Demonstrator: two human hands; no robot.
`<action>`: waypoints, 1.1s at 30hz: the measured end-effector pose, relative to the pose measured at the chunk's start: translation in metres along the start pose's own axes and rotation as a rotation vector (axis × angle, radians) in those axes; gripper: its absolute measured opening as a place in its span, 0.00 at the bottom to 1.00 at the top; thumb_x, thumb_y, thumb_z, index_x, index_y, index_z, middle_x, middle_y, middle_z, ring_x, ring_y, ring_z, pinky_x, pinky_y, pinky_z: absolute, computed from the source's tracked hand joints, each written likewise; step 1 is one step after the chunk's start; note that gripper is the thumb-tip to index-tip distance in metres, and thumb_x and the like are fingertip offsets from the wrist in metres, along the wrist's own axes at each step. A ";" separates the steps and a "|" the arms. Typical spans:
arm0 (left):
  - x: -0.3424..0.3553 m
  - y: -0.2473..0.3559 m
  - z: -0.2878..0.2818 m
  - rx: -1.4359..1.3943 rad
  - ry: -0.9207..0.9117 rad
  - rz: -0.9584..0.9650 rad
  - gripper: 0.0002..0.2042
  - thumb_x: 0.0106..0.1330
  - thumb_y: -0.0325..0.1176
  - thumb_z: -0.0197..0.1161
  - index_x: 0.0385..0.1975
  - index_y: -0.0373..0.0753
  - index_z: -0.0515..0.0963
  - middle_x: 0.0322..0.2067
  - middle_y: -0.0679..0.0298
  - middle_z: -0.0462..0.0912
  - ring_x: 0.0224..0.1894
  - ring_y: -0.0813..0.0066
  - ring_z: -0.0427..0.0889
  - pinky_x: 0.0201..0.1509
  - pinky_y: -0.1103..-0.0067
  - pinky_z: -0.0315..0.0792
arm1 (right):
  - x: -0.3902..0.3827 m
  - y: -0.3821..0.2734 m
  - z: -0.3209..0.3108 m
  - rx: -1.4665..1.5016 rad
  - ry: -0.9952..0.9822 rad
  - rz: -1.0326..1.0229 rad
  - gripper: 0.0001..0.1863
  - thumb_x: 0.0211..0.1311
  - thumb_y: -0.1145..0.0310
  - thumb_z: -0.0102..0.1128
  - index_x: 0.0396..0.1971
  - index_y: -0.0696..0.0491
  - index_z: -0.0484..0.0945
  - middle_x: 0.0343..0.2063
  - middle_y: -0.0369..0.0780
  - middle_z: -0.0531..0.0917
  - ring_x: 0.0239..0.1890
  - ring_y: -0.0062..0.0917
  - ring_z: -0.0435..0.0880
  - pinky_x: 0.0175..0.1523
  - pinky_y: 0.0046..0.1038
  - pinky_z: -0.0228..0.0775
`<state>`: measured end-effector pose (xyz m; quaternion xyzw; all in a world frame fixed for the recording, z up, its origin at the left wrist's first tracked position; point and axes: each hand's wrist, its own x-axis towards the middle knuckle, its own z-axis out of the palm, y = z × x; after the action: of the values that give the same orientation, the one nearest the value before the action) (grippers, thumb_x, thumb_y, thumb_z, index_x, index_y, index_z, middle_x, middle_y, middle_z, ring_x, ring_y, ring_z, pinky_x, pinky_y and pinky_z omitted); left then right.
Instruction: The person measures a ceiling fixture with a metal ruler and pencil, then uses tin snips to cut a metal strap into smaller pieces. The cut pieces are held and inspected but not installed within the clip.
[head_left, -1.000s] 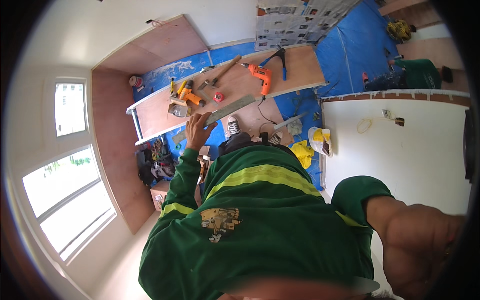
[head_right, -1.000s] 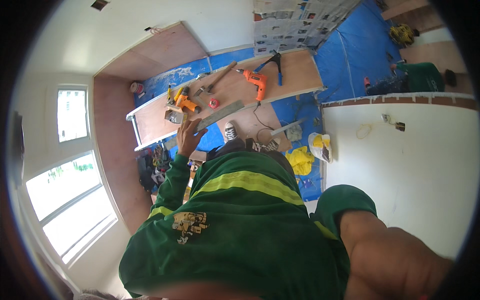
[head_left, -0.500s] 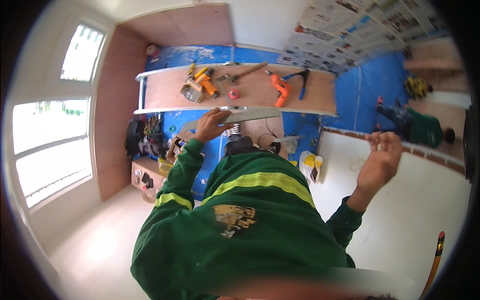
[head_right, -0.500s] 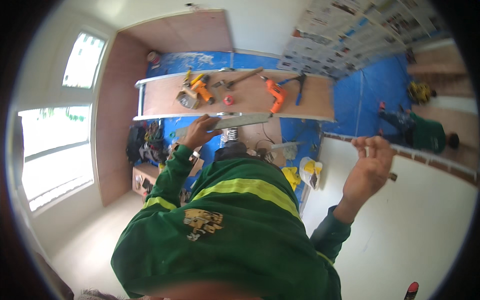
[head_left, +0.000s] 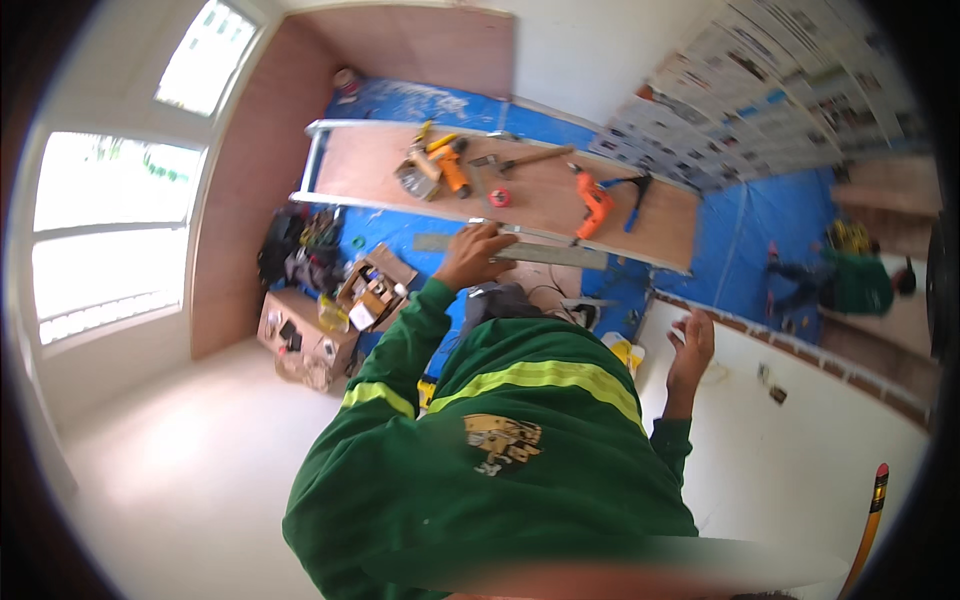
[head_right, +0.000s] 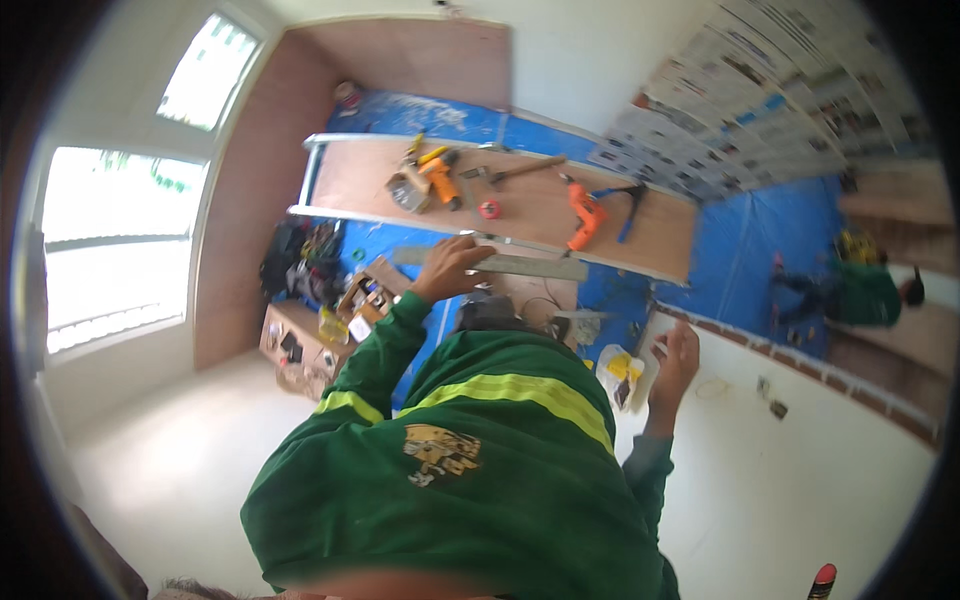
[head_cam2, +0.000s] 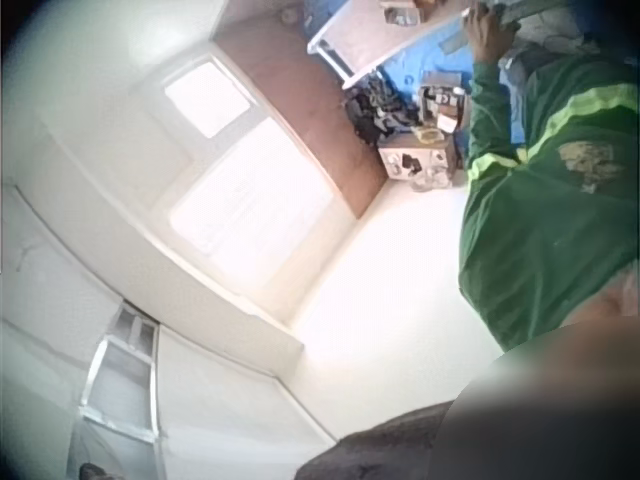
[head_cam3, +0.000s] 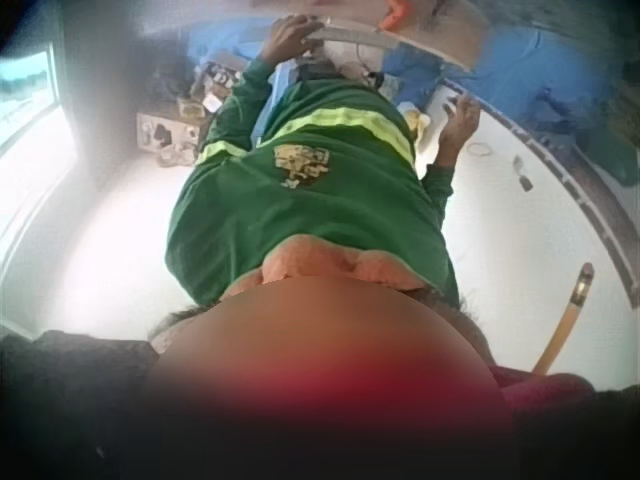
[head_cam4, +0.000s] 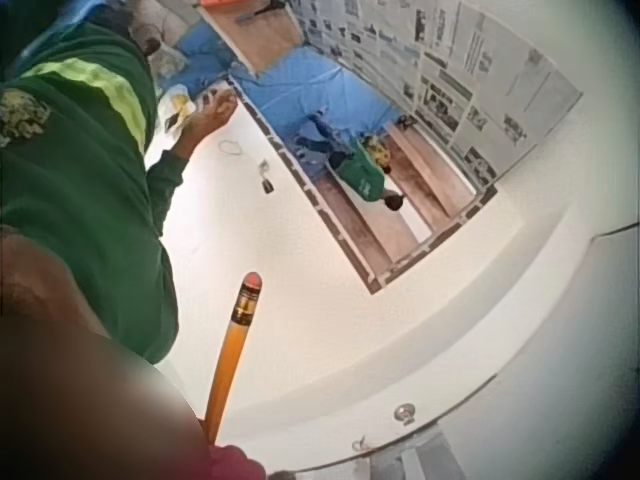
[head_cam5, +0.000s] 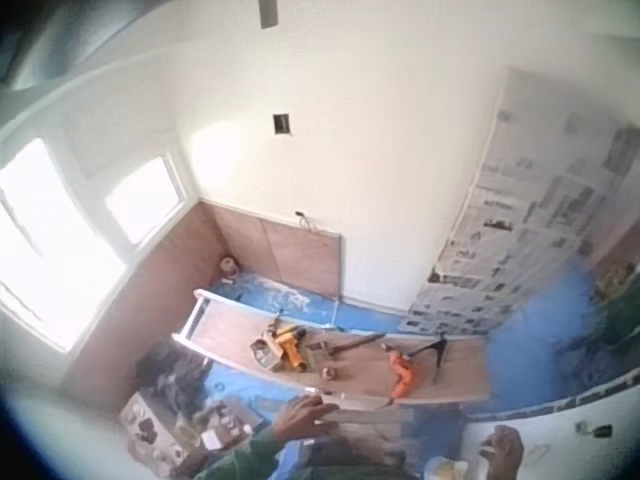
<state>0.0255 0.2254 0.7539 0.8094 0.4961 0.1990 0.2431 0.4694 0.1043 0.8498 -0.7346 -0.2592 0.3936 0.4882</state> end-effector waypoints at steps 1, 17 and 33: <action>0.001 0.000 0.003 -0.015 -0.040 -0.022 0.24 0.61 0.50 0.77 0.54 0.47 0.86 0.43 0.59 0.82 0.48 0.53 0.84 0.53 0.59 0.74 | 0.003 0.001 -0.004 -0.002 0.024 -0.010 0.17 0.80 0.60 0.63 0.60 0.53 0.79 0.42 0.35 0.83 0.45 0.23 0.85 0.50 0.31 0.81; -0.121 -0.077 0.100 -0.276 -0.182 -0.583 0.26 0.72 0.46 0.70 0.53 0.28 0.69 0.43 0.37 0.78 0.48 0.40 0.80 0.54 0.55 0.74 | -0.033 0.098 -0.109 0.199 0.283 0.210 0.19 0.81 0.53 0.63 0.53 0.54 0.77 0.34 0.36 0.81 0.34 0.19 0.81 0.41 0.23 0.74; -0.108 -0.050 0.140 -0.267 -0.287 -0.718 0.32 0.72 0.55 0.69 0.55 0.29 0.70 0.45 0.39 0.80 0.49 0.43 0.81 0.56 0.57 0.73 | -0.041 0.146 -0.191 0.149 0.408 0.137 0.17 0.78 0.54 0.65 0.55 0.50 0.80 0.42 0.35 0.81 0.44 0.23 0.85 0.48 0.29 0.79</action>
<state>0.0228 0.1200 0.6029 0.5658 0.6779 0.0491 0.4668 0.6050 -0.0817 0.7698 -0.7766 -0.0747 0.2873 0.5557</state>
